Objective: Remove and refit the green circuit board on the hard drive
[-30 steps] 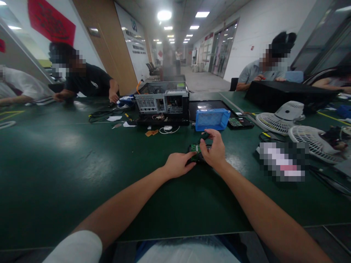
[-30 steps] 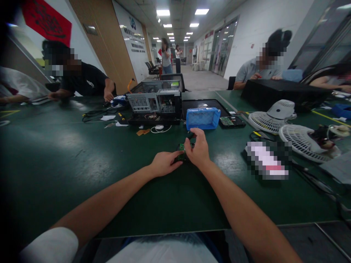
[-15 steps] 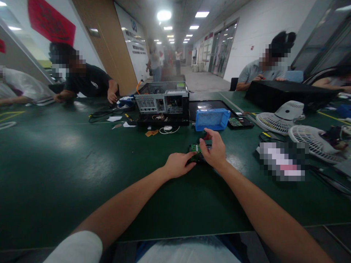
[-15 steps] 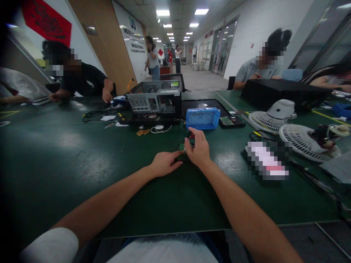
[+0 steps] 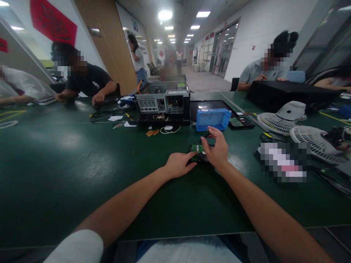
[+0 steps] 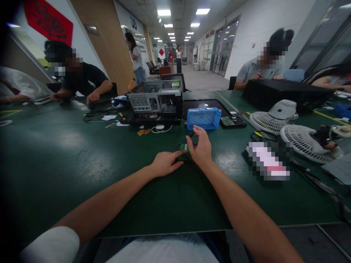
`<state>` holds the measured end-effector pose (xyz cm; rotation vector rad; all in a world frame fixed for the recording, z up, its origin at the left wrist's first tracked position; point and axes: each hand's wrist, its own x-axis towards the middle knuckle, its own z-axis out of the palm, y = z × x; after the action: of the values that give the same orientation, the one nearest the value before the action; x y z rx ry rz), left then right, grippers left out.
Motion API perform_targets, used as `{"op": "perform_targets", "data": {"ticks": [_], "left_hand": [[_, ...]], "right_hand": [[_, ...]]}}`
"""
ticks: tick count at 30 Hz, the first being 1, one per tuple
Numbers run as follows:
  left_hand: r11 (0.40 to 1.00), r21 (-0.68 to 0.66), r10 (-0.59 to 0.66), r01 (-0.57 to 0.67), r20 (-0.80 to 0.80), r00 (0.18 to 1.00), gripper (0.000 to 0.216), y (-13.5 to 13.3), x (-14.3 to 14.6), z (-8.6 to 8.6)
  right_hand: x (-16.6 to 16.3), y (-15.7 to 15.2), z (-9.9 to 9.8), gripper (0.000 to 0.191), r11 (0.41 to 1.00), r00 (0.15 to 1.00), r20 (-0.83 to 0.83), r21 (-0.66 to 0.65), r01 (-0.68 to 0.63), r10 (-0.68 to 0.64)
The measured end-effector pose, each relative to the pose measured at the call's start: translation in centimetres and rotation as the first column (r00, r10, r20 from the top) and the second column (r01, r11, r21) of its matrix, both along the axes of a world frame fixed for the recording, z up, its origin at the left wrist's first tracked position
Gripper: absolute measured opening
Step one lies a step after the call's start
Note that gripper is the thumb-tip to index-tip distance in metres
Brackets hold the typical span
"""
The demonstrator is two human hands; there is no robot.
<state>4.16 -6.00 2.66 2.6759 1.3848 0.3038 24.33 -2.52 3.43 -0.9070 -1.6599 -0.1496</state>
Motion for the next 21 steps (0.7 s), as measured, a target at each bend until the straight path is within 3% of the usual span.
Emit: {"op": "perform_targets", "data": {"ticks": [16,21], "left_hand": [[1.0,0.018,0.009,-0.009,-0.002,1.0,0.051,-0.02,0.05,-0.1],[1.0,0.027,-0.005,0.005,0.013,1.0,0.05,-0.02,-0.07,-0.16]], "right_hand": [[-0.01,-0.18,0.25,0.037,0.997,0.997,0.055,0.052,0.06,-0.063],[-0.07,-0.29,0.33,0.039,0.999,0.998,0.052,0.014,0.029,-0.029]]}}
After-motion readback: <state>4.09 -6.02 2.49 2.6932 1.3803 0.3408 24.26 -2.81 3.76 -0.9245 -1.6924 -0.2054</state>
